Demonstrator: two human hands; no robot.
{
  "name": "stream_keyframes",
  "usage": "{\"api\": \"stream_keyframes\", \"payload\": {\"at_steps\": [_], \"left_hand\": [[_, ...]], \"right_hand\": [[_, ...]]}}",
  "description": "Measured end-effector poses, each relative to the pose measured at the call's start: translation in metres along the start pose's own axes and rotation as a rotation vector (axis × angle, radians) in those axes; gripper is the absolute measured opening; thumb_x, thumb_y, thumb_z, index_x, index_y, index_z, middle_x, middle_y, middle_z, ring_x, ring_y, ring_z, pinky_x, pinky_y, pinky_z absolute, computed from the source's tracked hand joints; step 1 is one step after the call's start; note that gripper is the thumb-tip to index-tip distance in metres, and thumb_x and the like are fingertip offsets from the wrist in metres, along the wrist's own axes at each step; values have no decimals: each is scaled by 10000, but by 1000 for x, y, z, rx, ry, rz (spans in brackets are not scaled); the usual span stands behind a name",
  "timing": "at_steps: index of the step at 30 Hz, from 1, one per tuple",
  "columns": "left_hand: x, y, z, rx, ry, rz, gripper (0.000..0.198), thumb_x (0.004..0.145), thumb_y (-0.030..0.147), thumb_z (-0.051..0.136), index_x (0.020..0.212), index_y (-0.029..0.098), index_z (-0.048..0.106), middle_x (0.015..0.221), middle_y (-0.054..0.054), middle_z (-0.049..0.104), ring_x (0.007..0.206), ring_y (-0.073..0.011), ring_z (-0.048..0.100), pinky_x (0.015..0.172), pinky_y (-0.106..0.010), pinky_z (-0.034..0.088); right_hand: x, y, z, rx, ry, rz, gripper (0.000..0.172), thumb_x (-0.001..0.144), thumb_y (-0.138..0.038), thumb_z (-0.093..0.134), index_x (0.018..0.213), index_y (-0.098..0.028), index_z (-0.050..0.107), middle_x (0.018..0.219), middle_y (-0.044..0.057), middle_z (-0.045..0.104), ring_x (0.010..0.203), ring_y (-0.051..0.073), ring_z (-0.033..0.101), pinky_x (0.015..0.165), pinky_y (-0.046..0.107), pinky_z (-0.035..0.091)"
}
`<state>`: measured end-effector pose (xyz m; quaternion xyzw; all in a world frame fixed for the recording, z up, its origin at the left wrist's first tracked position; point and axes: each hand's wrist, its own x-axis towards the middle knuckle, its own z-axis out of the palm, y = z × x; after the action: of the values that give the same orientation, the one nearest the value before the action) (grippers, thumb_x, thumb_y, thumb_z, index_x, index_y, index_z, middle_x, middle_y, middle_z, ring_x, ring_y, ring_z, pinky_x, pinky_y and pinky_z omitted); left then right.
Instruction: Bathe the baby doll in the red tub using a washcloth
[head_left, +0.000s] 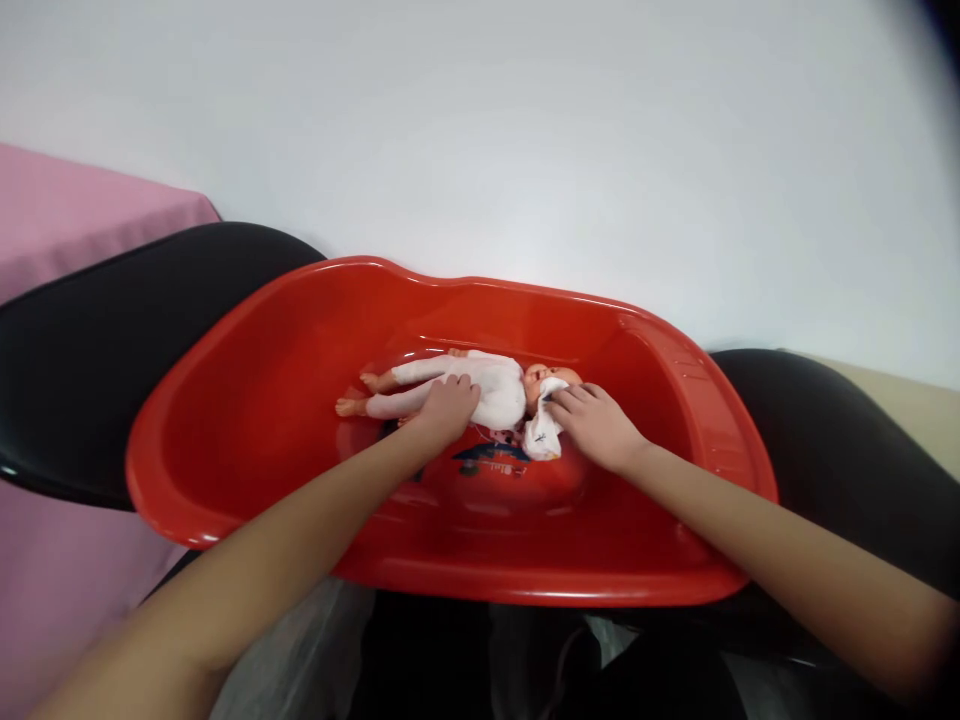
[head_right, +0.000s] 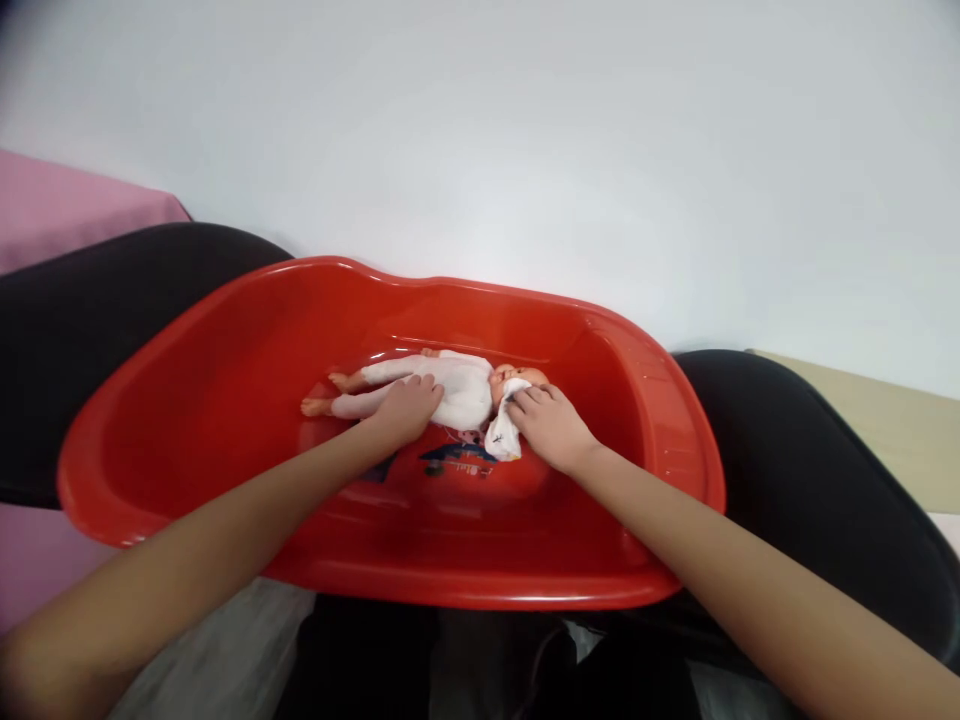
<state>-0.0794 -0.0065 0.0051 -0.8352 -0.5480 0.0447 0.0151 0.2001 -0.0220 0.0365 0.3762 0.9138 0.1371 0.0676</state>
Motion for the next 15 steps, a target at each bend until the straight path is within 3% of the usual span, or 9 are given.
{"api": "stream_keyframes", "payload": {"at_steps": [5,9,11,15], "left_hand": [[-10,6,11,17,-11,25,352,1043,58,454,1309,92,681,1294,-192,678,1171,-324,648,999,-426,511],[-17,7,14,50,-58,22,361,1037,66,450,1307,82,689,1325,-207,673,1194,-346,650,983,-452,535],[-21,6,16,33,-71,22,370,1031,62,446,1299,70,700,1299,-220,693,1189,-354,666,975,-457,544],[-30,2,22,-52,-91,5,340,1016,85,509,1277,106,726,1145,-168,778,1035,-282,748,920,-367,569]], "right_hand": [[3,-14,4,-39,-87,-38,318,1081,-164,500,1287,-119,738,1311,206,691,1242,336,619,1001,441,469],[2,-25,6,2,-227,-35,339,1040,-111,515,1272,-110,763,1342,203,712,1278,337,644,1073,444,475],[-1,-29,3,82,-343,33,337,1013,-110,561,1271,-132,776,1334,192,735,1261,327,681,1043,421,507],[-3,-40,-9,254,-682,132,277,881,-153,745,1148,-181,816,1143,143,813,1044,315,780,770,337,552]]}}
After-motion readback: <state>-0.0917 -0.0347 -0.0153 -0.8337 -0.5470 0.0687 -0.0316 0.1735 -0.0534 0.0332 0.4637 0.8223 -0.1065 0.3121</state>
